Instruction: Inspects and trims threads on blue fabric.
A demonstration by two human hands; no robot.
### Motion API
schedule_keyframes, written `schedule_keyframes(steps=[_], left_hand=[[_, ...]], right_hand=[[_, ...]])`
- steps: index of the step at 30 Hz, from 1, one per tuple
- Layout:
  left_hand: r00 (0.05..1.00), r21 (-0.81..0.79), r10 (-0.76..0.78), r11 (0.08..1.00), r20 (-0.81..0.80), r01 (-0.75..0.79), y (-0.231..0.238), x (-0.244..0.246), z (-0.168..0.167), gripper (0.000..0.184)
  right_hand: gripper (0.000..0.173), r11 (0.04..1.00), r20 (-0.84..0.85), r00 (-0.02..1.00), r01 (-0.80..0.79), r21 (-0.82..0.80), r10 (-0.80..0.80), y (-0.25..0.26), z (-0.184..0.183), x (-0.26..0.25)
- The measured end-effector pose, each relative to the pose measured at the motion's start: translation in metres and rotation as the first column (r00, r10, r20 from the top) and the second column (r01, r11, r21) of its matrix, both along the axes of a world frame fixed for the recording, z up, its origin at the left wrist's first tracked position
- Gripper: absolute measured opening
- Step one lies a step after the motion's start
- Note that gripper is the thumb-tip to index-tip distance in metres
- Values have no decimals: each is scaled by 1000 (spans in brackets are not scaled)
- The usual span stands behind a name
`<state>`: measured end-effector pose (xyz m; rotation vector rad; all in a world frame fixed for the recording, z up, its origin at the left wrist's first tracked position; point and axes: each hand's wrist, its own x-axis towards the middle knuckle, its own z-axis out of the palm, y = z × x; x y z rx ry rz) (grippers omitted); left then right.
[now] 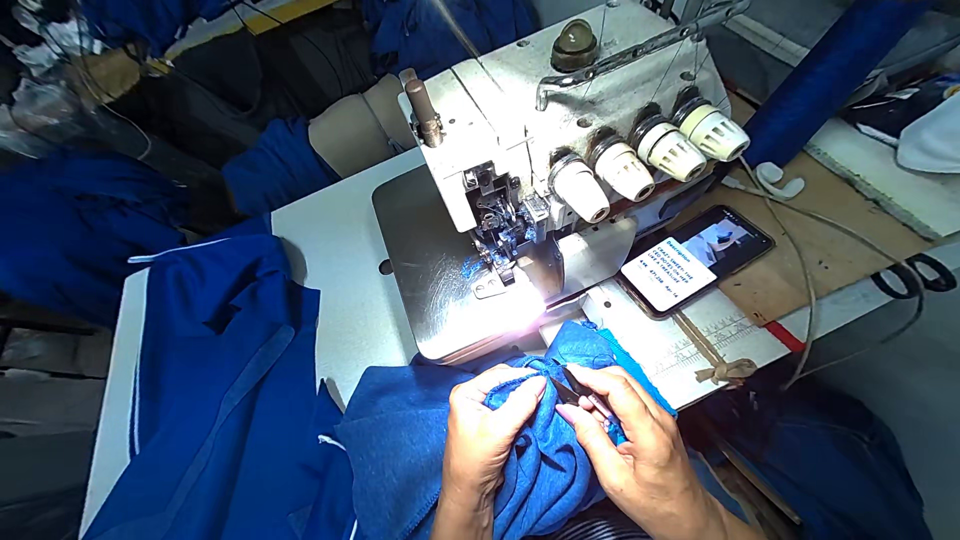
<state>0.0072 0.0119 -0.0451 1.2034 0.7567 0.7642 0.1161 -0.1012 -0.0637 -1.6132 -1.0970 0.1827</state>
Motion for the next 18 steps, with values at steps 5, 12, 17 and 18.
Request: schedule_keyframes(steps=[5,12,17,18], left_hand=[[1000,-15,4,1000,3,-4,0,0,1,6],[1000,-13,13,1000,10,-13,0,0,0,6],[1000,-20,11,1000,4,-11,0,0,0,6],[1000,-19,12,1000,6,-12,0,0,1,6]], right_hand=[[27,1000,-9,1000,-1,17,1,0,0,0],[28,1000,-16,1000,-4,23,4,1,1,0],[27,1000,-18,1000,-12,24,13,1,1,0],[27,1000,-15,1000,-12,19,12,1,1,1]])
